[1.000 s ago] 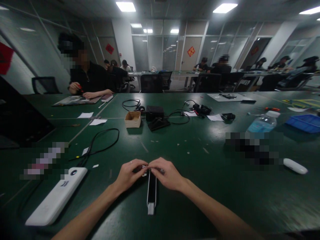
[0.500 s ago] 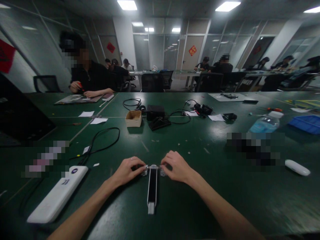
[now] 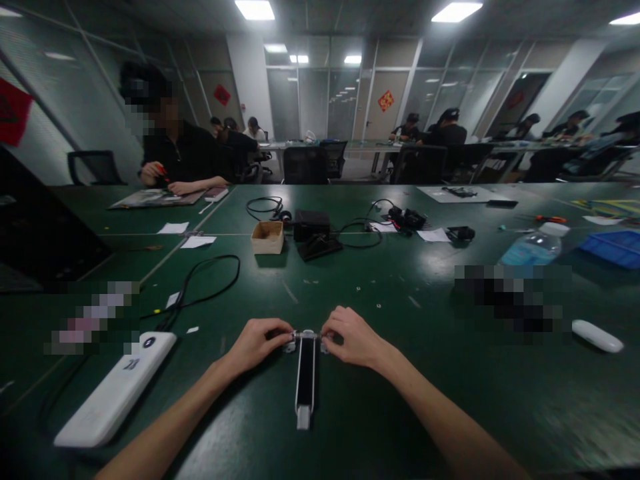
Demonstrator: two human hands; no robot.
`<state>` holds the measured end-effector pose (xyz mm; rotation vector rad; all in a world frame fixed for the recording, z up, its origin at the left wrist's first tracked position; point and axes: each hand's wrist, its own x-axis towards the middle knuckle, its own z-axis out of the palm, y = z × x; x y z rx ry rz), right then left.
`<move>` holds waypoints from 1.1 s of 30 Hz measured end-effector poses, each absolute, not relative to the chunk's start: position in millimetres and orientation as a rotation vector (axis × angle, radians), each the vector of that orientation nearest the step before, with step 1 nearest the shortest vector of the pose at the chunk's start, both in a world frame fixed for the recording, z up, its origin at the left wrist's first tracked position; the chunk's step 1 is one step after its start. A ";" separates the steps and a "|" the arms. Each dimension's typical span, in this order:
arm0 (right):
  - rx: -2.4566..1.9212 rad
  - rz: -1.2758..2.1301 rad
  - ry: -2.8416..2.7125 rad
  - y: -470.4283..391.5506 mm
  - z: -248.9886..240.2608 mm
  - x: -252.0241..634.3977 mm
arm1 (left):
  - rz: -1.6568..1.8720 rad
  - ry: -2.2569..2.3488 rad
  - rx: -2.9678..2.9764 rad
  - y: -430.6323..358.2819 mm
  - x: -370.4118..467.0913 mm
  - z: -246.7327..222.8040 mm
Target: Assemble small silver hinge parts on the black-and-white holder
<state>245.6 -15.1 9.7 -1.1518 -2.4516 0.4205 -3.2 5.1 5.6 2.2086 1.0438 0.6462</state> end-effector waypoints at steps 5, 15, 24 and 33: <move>-1.156 0.427 -2.463 -14.7 9.0 245.5 | 0.640 1.080 2.138 4.5 -1.4 9.8; -1.167 0.460 -2.449 -13.7 6.3 246.9 | 0.602 1.120 2.110 5.3 -0.6 6.0; -1.176 0.485 -2.454 -14.0 6.4 246.4 | 0.614 1.089 2.155 5.0 -0.4 7.2; -1.179 0.493 -2.457 -13.5 5.1 246.1 | 0.655 1.021 2.308 3.5 0.8 -1.9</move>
